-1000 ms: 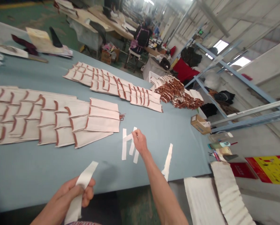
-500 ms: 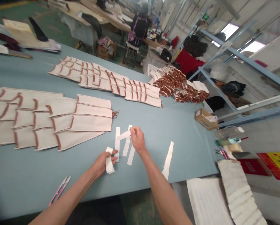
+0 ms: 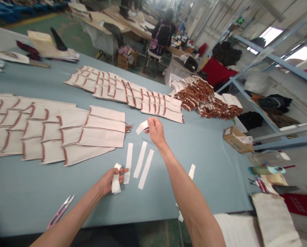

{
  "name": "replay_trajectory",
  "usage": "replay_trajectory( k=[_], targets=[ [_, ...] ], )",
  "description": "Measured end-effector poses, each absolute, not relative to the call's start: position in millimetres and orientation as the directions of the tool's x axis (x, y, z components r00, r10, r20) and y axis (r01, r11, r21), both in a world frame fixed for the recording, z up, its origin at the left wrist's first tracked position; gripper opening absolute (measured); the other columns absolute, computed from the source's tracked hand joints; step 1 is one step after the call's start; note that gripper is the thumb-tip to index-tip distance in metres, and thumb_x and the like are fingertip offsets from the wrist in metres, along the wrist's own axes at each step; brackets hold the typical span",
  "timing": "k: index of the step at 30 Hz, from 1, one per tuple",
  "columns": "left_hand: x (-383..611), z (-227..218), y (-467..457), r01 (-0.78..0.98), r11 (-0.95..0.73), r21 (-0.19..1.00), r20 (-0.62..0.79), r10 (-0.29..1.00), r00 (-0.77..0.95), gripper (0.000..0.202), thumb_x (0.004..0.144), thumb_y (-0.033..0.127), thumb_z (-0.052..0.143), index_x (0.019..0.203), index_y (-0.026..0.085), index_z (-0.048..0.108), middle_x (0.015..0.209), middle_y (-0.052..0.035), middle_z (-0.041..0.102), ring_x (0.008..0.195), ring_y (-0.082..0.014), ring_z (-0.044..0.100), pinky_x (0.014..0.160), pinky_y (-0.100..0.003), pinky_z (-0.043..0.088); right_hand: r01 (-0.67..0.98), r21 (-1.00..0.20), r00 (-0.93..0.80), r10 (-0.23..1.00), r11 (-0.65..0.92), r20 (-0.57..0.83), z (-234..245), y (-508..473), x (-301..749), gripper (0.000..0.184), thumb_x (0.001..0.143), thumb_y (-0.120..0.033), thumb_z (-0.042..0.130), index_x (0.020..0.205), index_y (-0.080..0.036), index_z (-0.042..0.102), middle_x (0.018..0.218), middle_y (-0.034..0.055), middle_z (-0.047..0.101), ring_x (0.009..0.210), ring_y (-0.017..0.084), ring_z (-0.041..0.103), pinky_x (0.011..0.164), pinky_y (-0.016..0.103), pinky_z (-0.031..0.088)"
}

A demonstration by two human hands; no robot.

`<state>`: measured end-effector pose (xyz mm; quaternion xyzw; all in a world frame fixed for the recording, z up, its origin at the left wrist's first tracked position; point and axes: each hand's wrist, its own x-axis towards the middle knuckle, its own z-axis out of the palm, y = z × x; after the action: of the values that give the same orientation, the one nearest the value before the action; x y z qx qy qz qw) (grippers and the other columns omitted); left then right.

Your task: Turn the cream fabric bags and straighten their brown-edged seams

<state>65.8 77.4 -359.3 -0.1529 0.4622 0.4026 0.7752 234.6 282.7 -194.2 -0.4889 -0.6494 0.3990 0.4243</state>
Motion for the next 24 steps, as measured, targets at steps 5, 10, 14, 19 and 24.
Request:
replay_trajectory(
  k=[5,10,14,19,24],
  targets=[
    [48.0,-334.5,61.4,-0.735,0.630,0.249,-0.841,0.517,0.158,0.035,0.107,0.036,0.074,0.137,0.018,0.069,0.133,-0.0109,0.074,0.107,-0.0262,0.077,0.091,-0.046,0.068,0.335,-0.890,-0.298,0.931,0.308,0.210,-193.2,264.3,216.1,0.053,0.107,-0.075,0.048,0.089,-0.026,0.056,0.076,-0.0009,0.069,0.069,0.018,0.069,0.063,0.028,0.061],
    [25.2,-286.3,19.0,-0.736,0.571,0.364,-0.824,0.566,0.032,0.016,0.107,0.029,0.073,0.113,0.015,0.072,0.105,-0.0041,0.077,0.071,-0.0138,0.070,0.062,-0.027,0.061,0.375,-0.806,-0.476,0.841,0.458,0.256,-225.0,194.4,200.9,0.037,0.116,-0.053,0.044,0.103,-0.024,0.064,0.103,0.0072,0.081,0.090,0.020,0.074,0.089,0.036,0.060],
    [-4.1,-250.8,-19.3,-0.750,0.472,0.463,-0.813,0.563,-0.148,0.010,0.082,0.007,0.070,0.087,0.014,0.067,0.096,-0.0080,0.081,0.051,-0.0103,0.059,0.049,-0.023,0.054,0.345,-0.737,-0.701,0.682,0.581,0.209,-285.2,120.7,185.9,0.039,0.113,-0.053,0.052,0.088,-0.025,0.061,0.100,0.0078,0.081,0.095,0.022,0.075,0.087,0.035,0.059],
    [-24.6,-229.0,-50.0,-0.737,0.399,0.546,-0.806,0.491,-0.331,0.019,0.066,0.015,0.078,0.083,0.017,0.069,0.086,-0.0068,0.082,0.050,-0.0130,0.060,0.042,-0.021,0.052,0.422,-0.687,-0.769,0.635,0.592,0.075,-350.5,68.9,179.6,0.033,0.108,-0.045,0.068,0.086,-0.021,0.063,0.092,0.0055,0.075,0.091,0.023,0.071,0.085,0.039,0.059],
    [-21.5,-197.0,-68.1,-0.717,0.366,0.593,-0.776,0.497,-0.388,0.019,0.064,0.015,0.085,0.079,0.017,0.074,0.091,-0.0078,0.086,0.055,-0.0127,0.061,0.049,-0.020,0.057,0.474,-0.724,-0.697,0.716,0.501,0.039,-357.1,58.4,184.1,0.025,0.108,-0.044,0.066,0.107,-0.020,0.072,0.104,0.0078,0.078,0.102,0.026,0.072,0.096,0.043,0.057]
  ],
)
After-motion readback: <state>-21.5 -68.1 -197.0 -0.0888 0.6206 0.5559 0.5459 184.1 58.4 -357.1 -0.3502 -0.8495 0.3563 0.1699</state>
